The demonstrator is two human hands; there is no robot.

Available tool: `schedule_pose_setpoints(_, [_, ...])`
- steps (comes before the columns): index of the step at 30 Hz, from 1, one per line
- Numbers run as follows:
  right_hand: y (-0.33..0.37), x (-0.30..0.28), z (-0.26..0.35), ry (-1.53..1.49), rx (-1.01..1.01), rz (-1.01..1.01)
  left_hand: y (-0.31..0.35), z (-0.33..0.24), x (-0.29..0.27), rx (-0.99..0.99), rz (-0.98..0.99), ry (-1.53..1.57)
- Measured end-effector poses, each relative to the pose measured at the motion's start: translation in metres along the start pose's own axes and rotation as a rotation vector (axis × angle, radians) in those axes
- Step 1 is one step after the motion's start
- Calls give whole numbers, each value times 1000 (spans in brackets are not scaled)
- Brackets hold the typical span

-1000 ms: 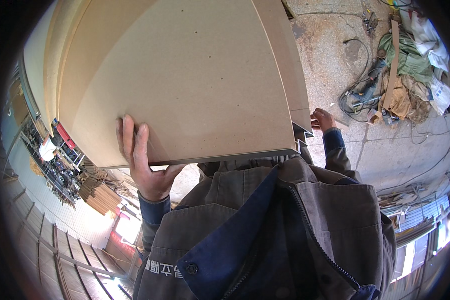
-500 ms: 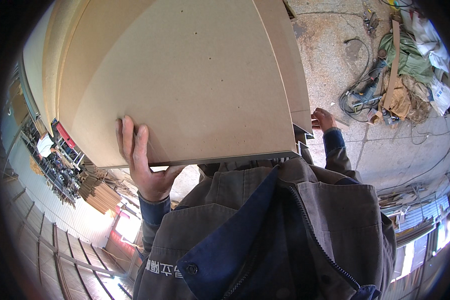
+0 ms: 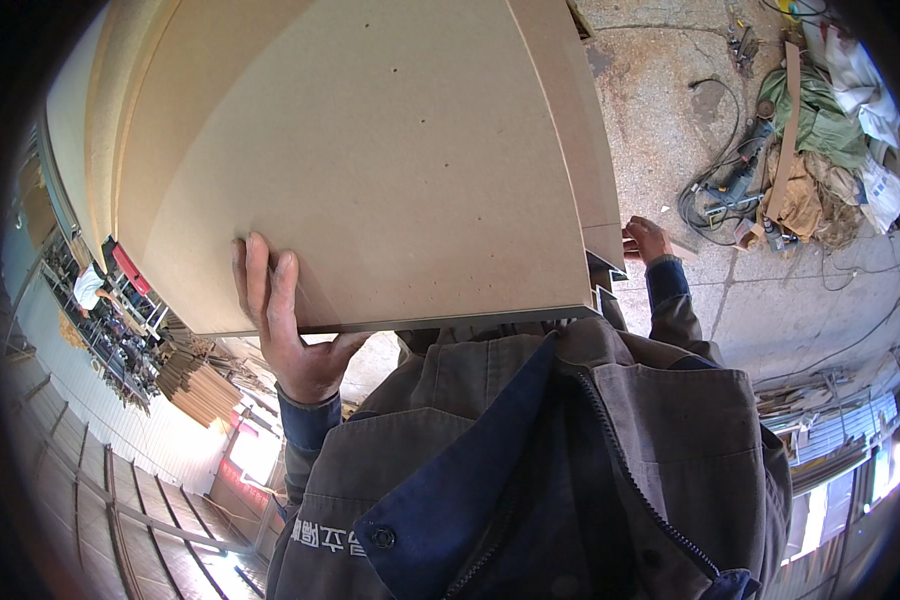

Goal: The person measures and cuts a metal profile using a miter saw, then fits the cut piece into a door frame. They adjust the frame and check the fit of the profile along the edge.

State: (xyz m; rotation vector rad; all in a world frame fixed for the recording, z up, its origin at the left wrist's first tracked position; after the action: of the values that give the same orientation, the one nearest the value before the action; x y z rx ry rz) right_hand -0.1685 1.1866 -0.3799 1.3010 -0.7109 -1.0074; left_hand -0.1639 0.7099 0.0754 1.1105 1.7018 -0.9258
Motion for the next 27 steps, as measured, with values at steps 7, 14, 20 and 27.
schedule_pose_setpoints(7, [-4,6,4,40,-12,33,-2,-4,-2,-33,22,26])
schedule_pose_setpoints(14, [-16,5,-10,-4,-138,15,-11,-13,-4,-13,-16,56])
schedule_pose_setpoints(20, [-22,12,-34,-90,-37,138,-3,-5,-9,-50,-24,167])
schedule_pose_setpoints(27, [54,55,5,13,-249,132,9,1,-14,86,-168,149])
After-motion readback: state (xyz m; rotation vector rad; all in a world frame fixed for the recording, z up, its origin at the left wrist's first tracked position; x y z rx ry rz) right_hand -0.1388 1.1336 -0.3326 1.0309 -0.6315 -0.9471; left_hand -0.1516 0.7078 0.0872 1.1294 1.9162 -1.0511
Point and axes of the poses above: each hand's wrist, its own y-axis away from the middle knuckle, its own x-axis out of the palm, z = x × y, the point moved 9 cm from there along -y, towards the middle knuckle, and after that the axes turned 10 degrees about -z, right-handed, at the moved point
